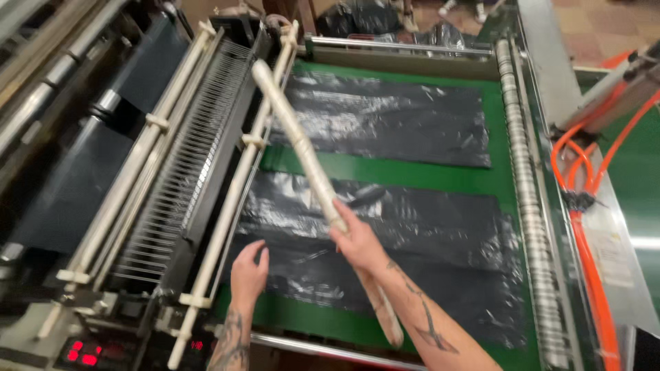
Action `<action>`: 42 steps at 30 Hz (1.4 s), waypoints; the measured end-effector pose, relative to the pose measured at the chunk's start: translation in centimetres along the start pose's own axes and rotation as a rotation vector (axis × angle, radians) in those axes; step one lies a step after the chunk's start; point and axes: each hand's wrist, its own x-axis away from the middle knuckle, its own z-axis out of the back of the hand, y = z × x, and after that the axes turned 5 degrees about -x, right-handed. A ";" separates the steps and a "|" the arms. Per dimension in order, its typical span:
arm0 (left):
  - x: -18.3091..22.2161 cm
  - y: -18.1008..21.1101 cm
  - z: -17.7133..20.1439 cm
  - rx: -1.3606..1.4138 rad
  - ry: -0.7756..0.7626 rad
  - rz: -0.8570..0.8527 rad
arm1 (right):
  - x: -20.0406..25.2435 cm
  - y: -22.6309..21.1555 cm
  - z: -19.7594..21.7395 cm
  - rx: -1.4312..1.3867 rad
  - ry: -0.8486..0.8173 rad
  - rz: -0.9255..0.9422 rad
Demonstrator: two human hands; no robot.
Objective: The person uses a white cylindrical tool to press and smooth black plastic bags over items on a green conveyor belt. They repeatedly roll the tool along the bags to flatten them and then adjust the bags with their hands. The process is repeated for multiple items as they move along the conveyor.
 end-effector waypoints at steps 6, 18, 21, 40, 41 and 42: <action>-2.1 -3.0 -0.9 -0.095 0.049 -0.090 | -0.4 -3.0 -3.3 -0.154 -0.150 -0.132; -1.8 15.1 -21.9 -0.136 0.043 -0.496 | -0.7 7.6 6.0 -0.061 0.371 -0.372; 5.9 24.1 -26.8 -0.056 -0.137 -0.559 | 2.5 11.3 13.7 0.164 0.500 -0.461; 2.2 9.9 -12.7 0.203 -0.360 -0.254 | 1.1 6.5 9.2 0.282 0.315 -0.161; 1.5 8.2 -11.2 0.178 -0.233 -0.201 | 0.5 5.0 8.1 0.270 0.268 -0.150; 1.0 7.0 -9.5 0.173 -0.222 -0.193 | 0.2 4.4 6.7 0.268 0.256 -0.142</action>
